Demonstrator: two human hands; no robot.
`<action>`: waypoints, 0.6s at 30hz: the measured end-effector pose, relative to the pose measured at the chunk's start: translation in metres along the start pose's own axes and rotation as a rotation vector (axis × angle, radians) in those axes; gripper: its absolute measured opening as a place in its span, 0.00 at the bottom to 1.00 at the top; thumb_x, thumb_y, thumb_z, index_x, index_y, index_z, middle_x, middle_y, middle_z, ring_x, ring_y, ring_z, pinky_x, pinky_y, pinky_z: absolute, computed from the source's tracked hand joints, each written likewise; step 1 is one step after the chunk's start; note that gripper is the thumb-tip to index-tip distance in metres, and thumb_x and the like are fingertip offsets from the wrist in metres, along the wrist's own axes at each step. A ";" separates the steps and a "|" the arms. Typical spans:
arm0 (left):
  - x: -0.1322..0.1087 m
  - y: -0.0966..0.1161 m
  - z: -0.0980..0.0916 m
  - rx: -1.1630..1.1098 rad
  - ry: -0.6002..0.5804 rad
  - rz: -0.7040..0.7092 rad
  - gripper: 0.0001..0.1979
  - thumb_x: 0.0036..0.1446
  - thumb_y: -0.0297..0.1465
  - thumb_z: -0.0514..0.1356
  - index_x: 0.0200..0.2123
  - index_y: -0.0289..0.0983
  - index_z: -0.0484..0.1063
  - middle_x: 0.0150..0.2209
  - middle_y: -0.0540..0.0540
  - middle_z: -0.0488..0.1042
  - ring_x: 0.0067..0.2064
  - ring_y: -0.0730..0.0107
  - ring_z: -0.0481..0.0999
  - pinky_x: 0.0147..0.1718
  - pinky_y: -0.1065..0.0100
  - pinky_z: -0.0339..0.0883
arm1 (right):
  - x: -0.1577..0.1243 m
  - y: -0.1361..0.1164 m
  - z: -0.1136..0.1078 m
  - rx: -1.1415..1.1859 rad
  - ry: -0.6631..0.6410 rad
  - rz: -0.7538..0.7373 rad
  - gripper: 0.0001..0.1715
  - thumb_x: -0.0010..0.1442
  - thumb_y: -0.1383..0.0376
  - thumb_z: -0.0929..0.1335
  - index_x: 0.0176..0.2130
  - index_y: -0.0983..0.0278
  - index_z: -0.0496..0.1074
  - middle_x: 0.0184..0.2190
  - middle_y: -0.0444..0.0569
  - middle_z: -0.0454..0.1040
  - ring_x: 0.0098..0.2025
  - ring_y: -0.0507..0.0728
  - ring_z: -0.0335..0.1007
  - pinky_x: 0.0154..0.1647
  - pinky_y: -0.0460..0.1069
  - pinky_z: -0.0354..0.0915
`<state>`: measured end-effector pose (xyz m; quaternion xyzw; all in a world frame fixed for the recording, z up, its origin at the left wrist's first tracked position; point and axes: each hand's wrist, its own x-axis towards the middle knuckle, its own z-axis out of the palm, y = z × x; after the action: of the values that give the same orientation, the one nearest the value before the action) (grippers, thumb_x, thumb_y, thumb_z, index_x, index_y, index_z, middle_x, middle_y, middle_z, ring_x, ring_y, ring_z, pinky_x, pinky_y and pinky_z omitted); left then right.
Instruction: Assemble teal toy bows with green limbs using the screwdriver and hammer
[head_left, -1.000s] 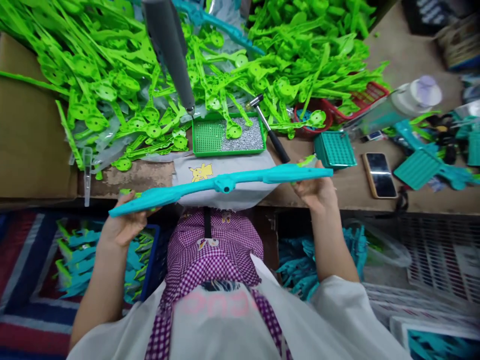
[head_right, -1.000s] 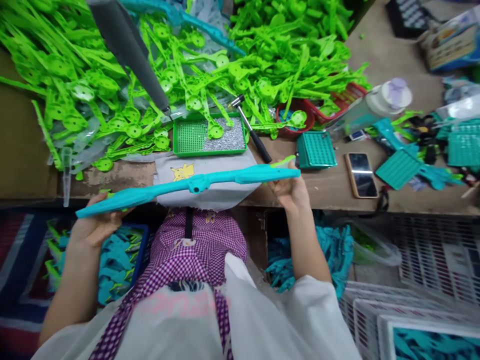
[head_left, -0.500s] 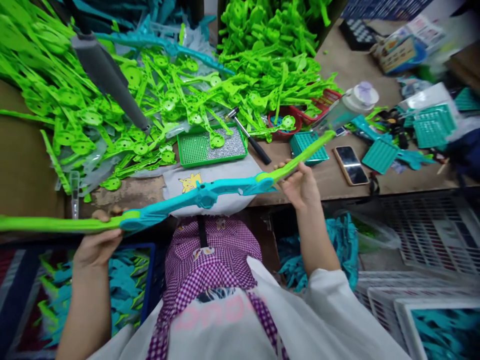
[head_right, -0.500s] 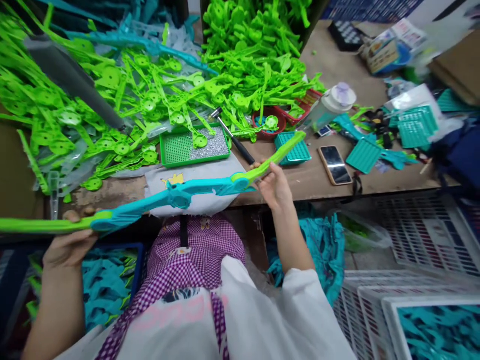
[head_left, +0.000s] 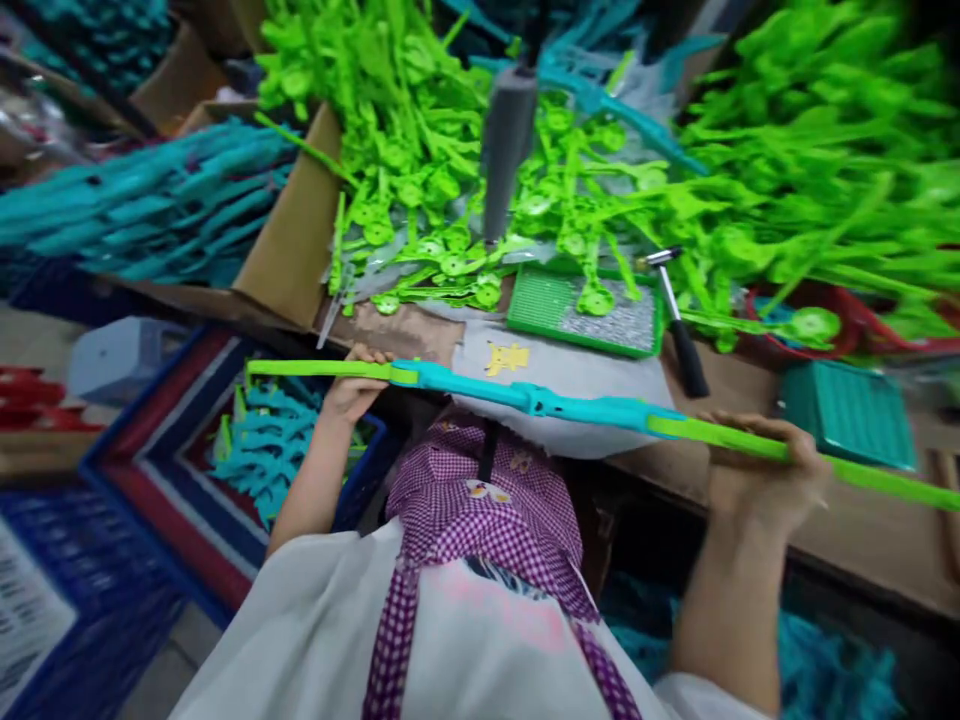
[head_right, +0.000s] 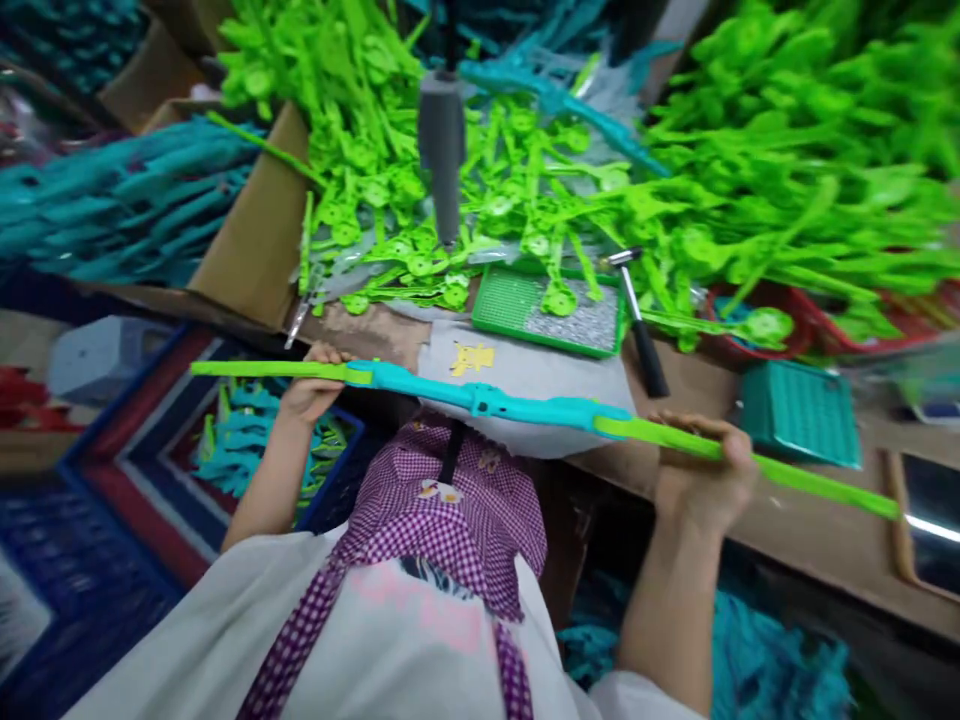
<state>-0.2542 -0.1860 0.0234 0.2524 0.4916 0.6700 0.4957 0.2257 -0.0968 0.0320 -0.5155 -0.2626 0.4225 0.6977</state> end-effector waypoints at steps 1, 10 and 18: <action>-0.003 0.000 -0.002 -0.015 0.017 0.001 0.21 0.30 0.14 0.64 0.27 0.40 0.64 0.30 0.55 0.74 0.42 0.66 0.79 0.51 0.60 0.73 | 0.000 -0.001 -0.001 -0.053 -0.046 0.017 0.10 0.34 0.57 0.70 0.22 0.56 0.76 0.24 0.46 0.71 0.30 0.61 0.73 0.42 0.65 0.67; -0.049 0.000 -0.067 -0.181 0.575 -0.019 0.20 0.42 0.20 0.64 0.40 0.43 0.70 0.39 0.51 0.77 0.47 0.66 0.79 0.50 0.63 0.70 | -0.058 -0.007 0.039 -0.334 -0.530 0.055 0.14 0.35 0.53 0.79 0.21 0.57 0.79 0.28 0.54 0.81 0.36 0.68 0.80 0.50 0.71 0.68; -0.128 -0.089 -0.046 -0.439 0.722 -0.365 0.20 0.51 0.47 0.69 0.37 0.39 0.72 0.35 0.44 0.78 0.40 0.56 0.81 0.45 0.56 0.75 | -0.260 0.130 0.173 -0.430 -1.061 0.542 0.22 0.54 0.48 0.71 0.35 0.64 0.79 0.37 0.51 0.83 0.42 0.60 0.77 0.52 0.58 0.71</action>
<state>-0.2065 -0.3197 -0.0563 -0.1986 0.5158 0.7051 0.4443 -0.0852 -0.2197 -0.0153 -0.4127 -0.5117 0.7202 0.2216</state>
